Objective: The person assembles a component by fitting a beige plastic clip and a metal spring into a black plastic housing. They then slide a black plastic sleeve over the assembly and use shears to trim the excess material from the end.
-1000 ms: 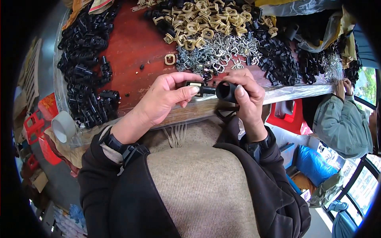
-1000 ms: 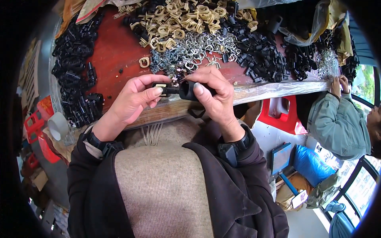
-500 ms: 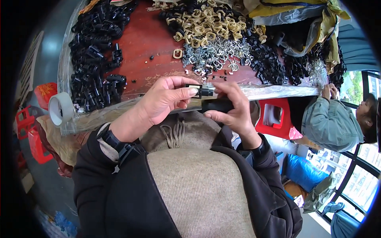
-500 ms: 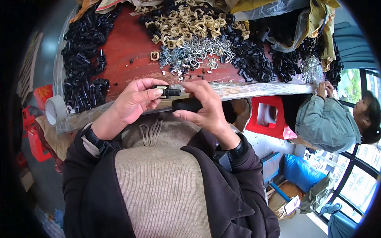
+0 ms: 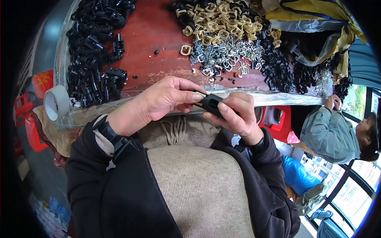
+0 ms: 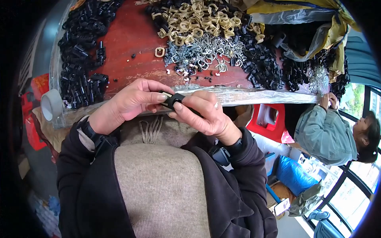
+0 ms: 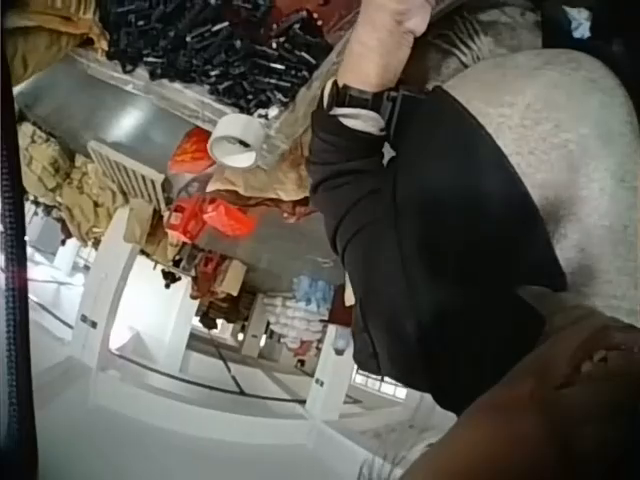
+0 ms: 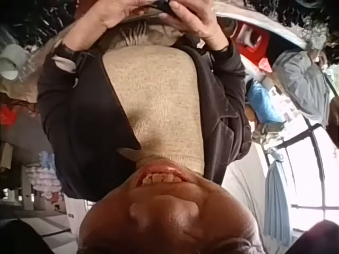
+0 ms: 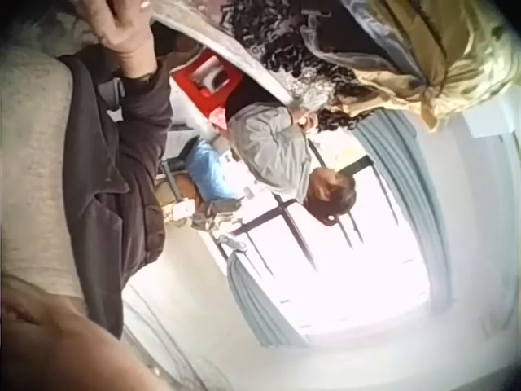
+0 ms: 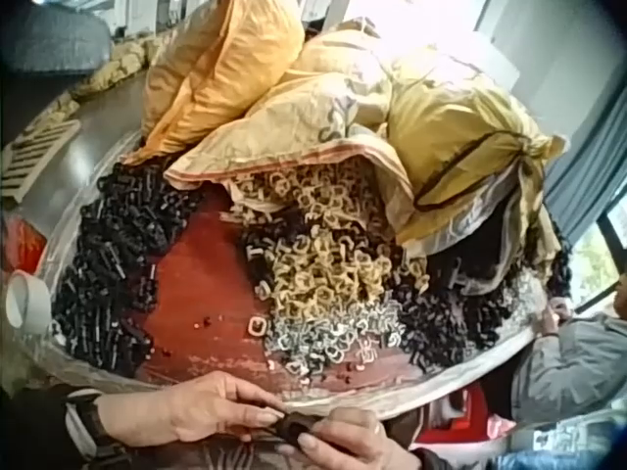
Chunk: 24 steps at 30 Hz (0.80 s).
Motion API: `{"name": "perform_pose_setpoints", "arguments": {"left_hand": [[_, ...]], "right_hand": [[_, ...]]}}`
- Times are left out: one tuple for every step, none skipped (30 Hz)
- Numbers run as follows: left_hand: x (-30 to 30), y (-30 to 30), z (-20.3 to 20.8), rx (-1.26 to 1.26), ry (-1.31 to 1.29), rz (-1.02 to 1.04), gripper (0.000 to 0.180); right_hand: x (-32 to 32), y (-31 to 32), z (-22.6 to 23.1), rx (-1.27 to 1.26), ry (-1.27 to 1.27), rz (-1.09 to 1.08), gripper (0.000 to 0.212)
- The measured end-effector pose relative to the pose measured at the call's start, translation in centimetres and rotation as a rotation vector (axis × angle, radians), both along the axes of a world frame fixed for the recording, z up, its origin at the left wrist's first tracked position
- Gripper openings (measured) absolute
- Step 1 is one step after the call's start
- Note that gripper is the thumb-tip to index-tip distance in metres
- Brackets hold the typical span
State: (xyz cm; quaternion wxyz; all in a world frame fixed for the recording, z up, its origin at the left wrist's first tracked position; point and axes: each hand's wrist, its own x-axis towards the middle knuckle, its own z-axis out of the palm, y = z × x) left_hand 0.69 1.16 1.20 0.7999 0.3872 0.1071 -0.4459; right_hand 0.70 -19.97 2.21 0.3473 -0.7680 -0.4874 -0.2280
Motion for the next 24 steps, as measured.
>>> {"name": "perform_pose_setpoints", "arguments": {"left_hand": [[0.4, -0.2, 0.0, 0.006, 0.015, -0.011, 0.026], [0.7, -0.3, -0.1, 0.011, 0.029, -0.022, 0.026], [1.1, -0.5, -0.1, 0.017, 0.038, -0.029, 0.026], [1.6, -0.6, -0.1, 0.014, 0.058, -0.041, 0.026], [2.0, -0.8, -0.2, 0.011, 0.08, -0.053, 0.026], [2.3, -0.9, -0.3, 0.008, 0.099, -0.065, 0.026], [2.6, -1.1, -0.4, 0.014, 0.103, -0.071, 0.026], [2.9, -1.3, -0.6, 0.012, 0.108, -0.077, 0.026], [3.1, -1.5, -0.6, 0.01, 0.11, -0.083, 0.026], [3.2, -1.7, -0.7, 0.007, 0.114, -0.089, 0.026], [3.3, -1.9, -0.5, 0.012, 0.113, -0.095, 0.026], [3.4, -2.1, -0.1, 0.03, 0.1, -0.098, 0.026], [3.5, -2.3, 0.4, 0.048, 0.085, -0.1, 0.025], [3.5, -2.5, 0.8, 0.065, 0.067, -0.103, 0.025], [3.5, -2.4, 1.1, 0.071, 0.053, -0.105, 0.025], [3.4, -2.4, 1.4, 0.098, 0.024, -0.099, 0.024], [3.3, -2.3, 1.6, 0.123, -0.009, -0.096, 0.023], [3.2, -2.3, 1.9, 0.148, -0.044, -0.092, 0.022], [3.0, -2.2, 2.0, 0.15, -0.066, -0.095, 0.022], [2.8, -2.0, 2.0, 0.151, -0.061, -0.084, 0.021], [2.5, -1.8, 1.9, 0.152, -0.056, -0.073, 0.021], [2.2, -1.7, 1.9, 0.15, -0.05, -0.062, 0.021], [2.0, -1.5, 1.9, 0.151, -0.069, -0.06, 0.021], [1.7, -1.3, 1.9, 0.128, -0.037, -0.051, 0.022]], "right_hand": [[0.3, -0.1, -0.2, 0.001, -0.012, 0.013, 0.06], [0.6, -0.3, -0.5, 0.003, -0.025, 0.024, 0.059], [0.8, -0.4, -0.7, 0.004, -0.039, 0.035, 0.058], [1.2, -0.6, -0.9, 0.01, -0.032, 0.028, 0.058], [1.6, -0.7, -1.2, 0.011, -0.036, 0.067, 0.057], [1.9, -0.9, -1.5, 0.012, -0.042, 0.107, 0.056], [2.2, -1.0, -1.7, 0.013, -0.051, 0.147, 0.055], [2.4, -1.2, -1.8, 0.018, -0.049, 0.14, 0.055], [2.6, -1.4, -1.9, 0.027, -0.056, 0.136, 0.055], [2.5, -1.6, -2.1, 0.035, -0.061, 0.131, 0.055], [2.6, -1.7, -2.2, 0.043, -0.068, 0.126, 0.055], [2.5, -1.7, -2.1, 0.046, -0.072, 0.12, 0.055], [2.3, -1.6, -2.0, 0.081, -0.062, 0.084, 0.054], [2.0, -1.5, -1.8, 0.116, -0.054, 0.048, 0.052], [2.0, -1.3, -1.6, 0.153, -0.052, 0.017, 0.051], [1.9, -1.2, -1.5, 0.158, -0.068, 0.015, 0.051], [1.9, -1.2, -1.4, 0.163, -0.048, -0.027, 0.049], [1.8, -1.2, -1.3, 0.169, -0.03, -0.067, 0.048], [1.6, -1.1, -1.3, 0.176, -0.013, -0.107, 0.046], [1.5, -1.0, -1.4, 0.181, -0.033, -0.106, 0.046], [1.3, -0.8, -1.6, 0.182, -0.053, -0.092, 0.043], [1.1, -0.7, -1.7, 0.18, -0.073, -0.08, 0.041], [0.8, -0.5, -1.6, 0.177, -0.092, -0.067, 0.038], [0.6, -0.2, -1.4, 0.178, -0.11, -0.064, 0.038]]}}
